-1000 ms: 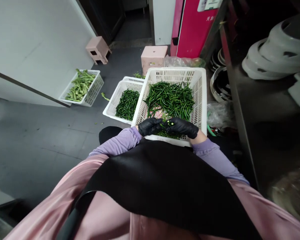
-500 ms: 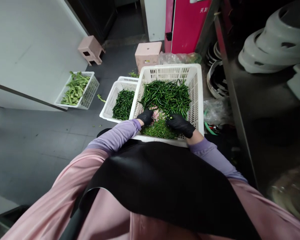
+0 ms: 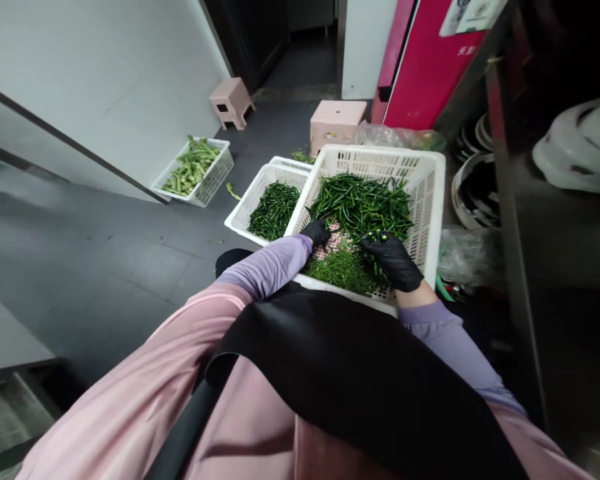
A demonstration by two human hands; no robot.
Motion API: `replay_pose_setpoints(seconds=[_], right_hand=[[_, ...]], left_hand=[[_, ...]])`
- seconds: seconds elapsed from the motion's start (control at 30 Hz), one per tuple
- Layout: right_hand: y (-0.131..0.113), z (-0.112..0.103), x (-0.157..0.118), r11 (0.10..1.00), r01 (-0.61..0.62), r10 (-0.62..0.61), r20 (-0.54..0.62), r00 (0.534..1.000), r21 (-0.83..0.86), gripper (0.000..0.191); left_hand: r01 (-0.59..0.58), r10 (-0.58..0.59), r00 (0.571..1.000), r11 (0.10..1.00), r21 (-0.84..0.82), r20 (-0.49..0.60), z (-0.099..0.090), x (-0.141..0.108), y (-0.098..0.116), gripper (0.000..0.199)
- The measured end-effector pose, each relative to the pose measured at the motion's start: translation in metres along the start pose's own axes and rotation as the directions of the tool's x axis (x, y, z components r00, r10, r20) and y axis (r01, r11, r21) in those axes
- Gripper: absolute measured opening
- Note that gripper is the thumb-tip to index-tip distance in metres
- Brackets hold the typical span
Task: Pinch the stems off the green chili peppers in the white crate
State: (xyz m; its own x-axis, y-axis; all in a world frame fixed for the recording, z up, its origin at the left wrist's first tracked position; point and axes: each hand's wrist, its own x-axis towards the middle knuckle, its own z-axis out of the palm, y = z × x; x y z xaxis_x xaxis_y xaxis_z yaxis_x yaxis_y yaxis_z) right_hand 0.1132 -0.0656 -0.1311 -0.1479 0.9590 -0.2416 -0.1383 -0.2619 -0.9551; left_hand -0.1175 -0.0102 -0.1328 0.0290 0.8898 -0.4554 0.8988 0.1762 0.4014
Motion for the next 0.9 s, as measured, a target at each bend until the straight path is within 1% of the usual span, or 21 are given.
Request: replay_pose_setpoints(seconds=[0.07, 0.1, 0.17, 0.23, 0.3, 0.4, 0.47, 0.57, 0.67, 0.73, 0.77, 0.83, 0.9], right_hand=[[0.002, 0.005, -0.001, 0.999, -0.011, 0.01, -0.043, 0.999, -0.032, 0.045], [0.002, 0.008, -0.002, 0.999, -0.018, 0.016, -0.058, 0.998, -0.037, 0.048], [-0.001, 0.016, -0.004, 0.999, 0.008, -0.009, -0.052, 0.999, -0.033, 0.05], [-0.005, 0.022, -0.006, 0.999, 0.04, -0.04, -0.035, 0.999, -0.017, 0.05], [-0.009, 0.028, -0.006, 0.998, 0.063, -0.063, -0.008, 0.998, -0.008, 0.049], [-0.012, 0.031, -0.007, 0.998, 0.063, -0.063, 0.048, 0.997, -0.006, 0.05], [-0.011, 0.03, -0.008, 0.999, 0.052, -0.051, 0.07, 0.996, -0.006, 0.052], [-0.006, 0.026, -0.008, 0.999, 0.038, -0.038, 0.112, 0.993, 0.0, 0.052], [-0.002, 0.026, -0.007, 1.0, 0.027, -0.027, 0.156, 0.987, 0.002, 0.053], [0.0, 0.025, -0.005, 0.999, 0.037, -0.04, 0.154, 0.987, 0.017, 0.056], [0.0, 0.024, -0.004, 0.998, 0.048, -0.052, 0.153, 0.987, 0.027, 0.057], [-0.001, 0.021, -0.002, 0.997, 0.064, -0.068, 0.146, 0.987, 0.034, 0.057], [-0.002, 0.016, 0.0, 0.999, 0.046, -0.047, 0.109, 0.993, 0.015, 0.055]], left_hand=[[-0.026, 0.021, 0.999, 0.981, -0.195, -0.029, -0.002, -0.014, -0.003, 0.03], [-0.045, 0.033, 0.999, 0.945, -0.325, -0.043, -0.003, -0.022, -0.004, 0.027], [-0.088, 0.072, 0.996, 0.822, -0.563, -0.051, -0.002, -0.036, -0.004, 0.027], [-0.113, 0.136, 0.99, 0.728, -0.676, -0.018, -0.002, -0.046, -0.002, 0.033], [-0.113, 0.187, 0.982, 0.702, -0.703, 0.029, -0.001, -0.054, 0.002, 0.042], [-0.091, 0.209, 0.974, 0.707, -0.702, 0.085, 0.003, -0.062, 0.01, 0.05], [-0.065, 0.191, 0.977, 0.688, -0.723, 0.093, 0.005, -0.066, 0.014, 0.051], [-0.04, 0.167, 0.982, 0.635, -0.771, 0.086, 0.007, -0.07, 0.018, 0.049], [-0.04, 0.165, 0.983, 0.628, -0.777, 0.084, 0.006, -0.073, 0.022, 0.05], [-0.061, 0.158, 0.986, 0.646, -0.761, 0.056, 0.004, -0.072, 0.025, 0.05], [-0.078, 0.142, 0.99, 0.66, -0.747, 0.022, 0.003, -0.07, 0.025, 0.05], [-0.103, 0.059, 0.995, 0.704, -0.703, -0.087, 0.0, -0.066, 0.024, 0.05], [-0.09, -0.044, 0.982, 0.752, -0.653, -0.186, -0.003, -0.062, 0.02, 0.049]])
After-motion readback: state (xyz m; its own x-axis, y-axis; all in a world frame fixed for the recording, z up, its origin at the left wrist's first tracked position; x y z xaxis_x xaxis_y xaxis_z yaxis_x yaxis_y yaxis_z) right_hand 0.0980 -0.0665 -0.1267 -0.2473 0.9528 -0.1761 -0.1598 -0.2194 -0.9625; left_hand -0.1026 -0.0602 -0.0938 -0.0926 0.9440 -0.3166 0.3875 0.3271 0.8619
